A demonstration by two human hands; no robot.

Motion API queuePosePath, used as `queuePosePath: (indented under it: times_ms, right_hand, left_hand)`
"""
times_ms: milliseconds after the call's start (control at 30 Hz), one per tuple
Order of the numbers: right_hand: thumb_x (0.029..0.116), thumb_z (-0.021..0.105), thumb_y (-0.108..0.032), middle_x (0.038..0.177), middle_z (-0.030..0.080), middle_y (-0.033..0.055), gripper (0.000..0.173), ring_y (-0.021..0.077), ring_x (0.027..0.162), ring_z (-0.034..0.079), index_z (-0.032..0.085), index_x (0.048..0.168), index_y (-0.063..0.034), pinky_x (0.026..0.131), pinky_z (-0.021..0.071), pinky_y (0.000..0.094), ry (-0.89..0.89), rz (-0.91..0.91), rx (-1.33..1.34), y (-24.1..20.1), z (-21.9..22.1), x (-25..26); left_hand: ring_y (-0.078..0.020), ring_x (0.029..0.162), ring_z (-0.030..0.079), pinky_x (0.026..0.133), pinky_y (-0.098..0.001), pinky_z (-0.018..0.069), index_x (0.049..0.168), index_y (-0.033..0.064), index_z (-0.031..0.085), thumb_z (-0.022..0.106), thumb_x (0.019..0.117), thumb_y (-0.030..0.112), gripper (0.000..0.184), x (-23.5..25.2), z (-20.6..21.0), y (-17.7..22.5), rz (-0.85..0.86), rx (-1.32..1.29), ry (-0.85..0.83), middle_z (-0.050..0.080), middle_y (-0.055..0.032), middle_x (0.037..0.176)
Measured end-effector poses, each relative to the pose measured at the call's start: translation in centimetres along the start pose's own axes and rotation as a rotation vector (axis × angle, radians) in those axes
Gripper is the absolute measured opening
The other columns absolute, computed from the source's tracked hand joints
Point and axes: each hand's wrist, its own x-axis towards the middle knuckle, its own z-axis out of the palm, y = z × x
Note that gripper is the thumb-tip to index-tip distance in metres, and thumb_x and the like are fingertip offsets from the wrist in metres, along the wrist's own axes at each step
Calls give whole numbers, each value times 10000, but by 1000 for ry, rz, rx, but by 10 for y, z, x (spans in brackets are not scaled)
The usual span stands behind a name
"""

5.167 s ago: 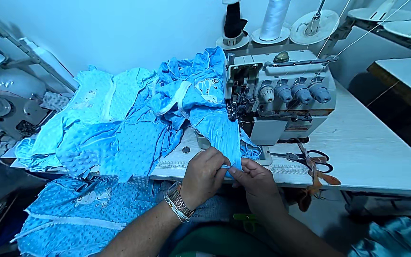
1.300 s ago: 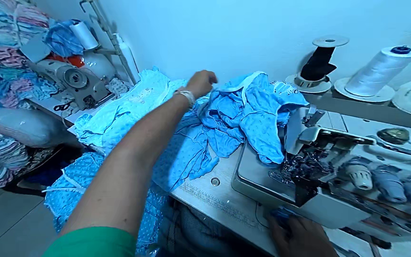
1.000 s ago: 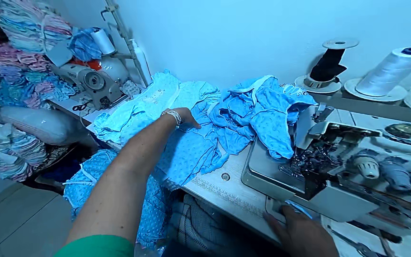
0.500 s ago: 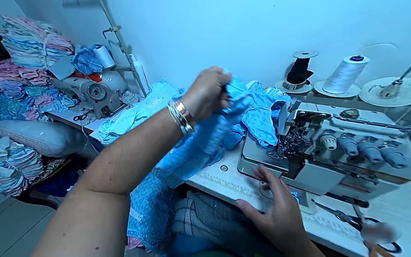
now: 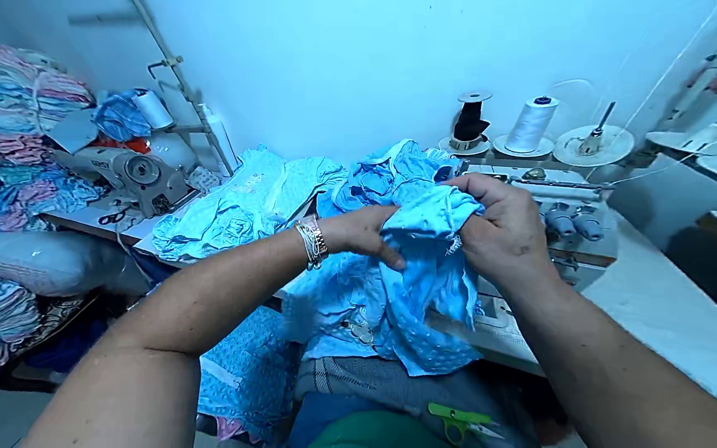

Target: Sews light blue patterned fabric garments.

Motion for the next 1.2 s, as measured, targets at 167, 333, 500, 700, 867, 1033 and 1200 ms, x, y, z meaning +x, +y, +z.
queuePosePath:
  times_ms: [167, 333, 500, 700, 867, 1033, 1200]
  right_hand:
    - [884, 633, -138, 807, 700, 31, 141, 60, 711, 637, 731, 970, -84, 647, 516, 272, -10, -246, -249, 15, -33, 13]
    - [926, 594, -86, 921, 693, 260, 173, 468, 840, 688, 690, 959, 53, 659, 500, 657, -21, -326, -551, 25, -40, 29]
    - [915, 626, -89, 1032, 687, 311, 212, 534, 1002, 654, 695, 1039, 69, 777, 465, 727, 98, -70, -576, 25, -45, 43]
    - [879, 591, 20, 866, 665, 194, 86, 330, 850, 645, 675, 895, 17, 735, 486, 572, 52, 148, -302, 43, -42, 41]
    - [902, 552, -41, 819, 676, 166, 136, 332, 802, 671, 684, 874, -19, 662, 489, 561, -53, -45, -352, 21, -22, 29]
    - [967, 576, -128, 883, 715, 198, 210, 297, 778, 694, 714, 1042, 12, 704, 545, 485, 78, -277, -394, 25, -50, 33]
    - [979, 556, -183, 875, 661, 297, 304, 324, 781, 643, 634, 992, 110, 701, 505, 468, 115, -605, -522, 55, -140, 46]
  left_hand:
    - [-99, 725, 623, 681, -337, 523, 865, 24, 713, 644, 847, -48, 101, -22, -53, -25, -132, 76, 3, 683, -38, 799]
    - [-12, 587, 589, 551, -207, 505, 764, 112, 601, 547, 853, -62, 202, -55, -122, 21, -71, -46, 468, 630, 55, 664]
    - [24, 678, 570, 613, -186, 480, 932, 116, 655, 590, 923, 165, 82, -87, -79, 72, 214, 258, 878, 598, 85, 763]
    - [-358, 1170, 635, 1004, -608, 486, 1333, 28, 623, 674, 913, 619, 728, -92, 44, 6, -418, 355, -310, 653, -199, 1263]
    - [-489, 1253, 557, 1005, -740, 390, 1368, 22, 603, 760, 904, 475, 667, -50, 24, 4, -569, 643, -44, 625, -262, 1305]
    - [-482, 1080, 647, 899, -746, 435, 1046, 11, 736, 745, 919, 303, 318, -36, 1, 1, -633, 855, -64, 705, -244, 1079]
    - [-377, 798, 669, 720, -618, 510, 903, 24, 718, 609, 1024, 167, 217, -69, -64, 32, -272, 802, 80, 668, -172, 792]
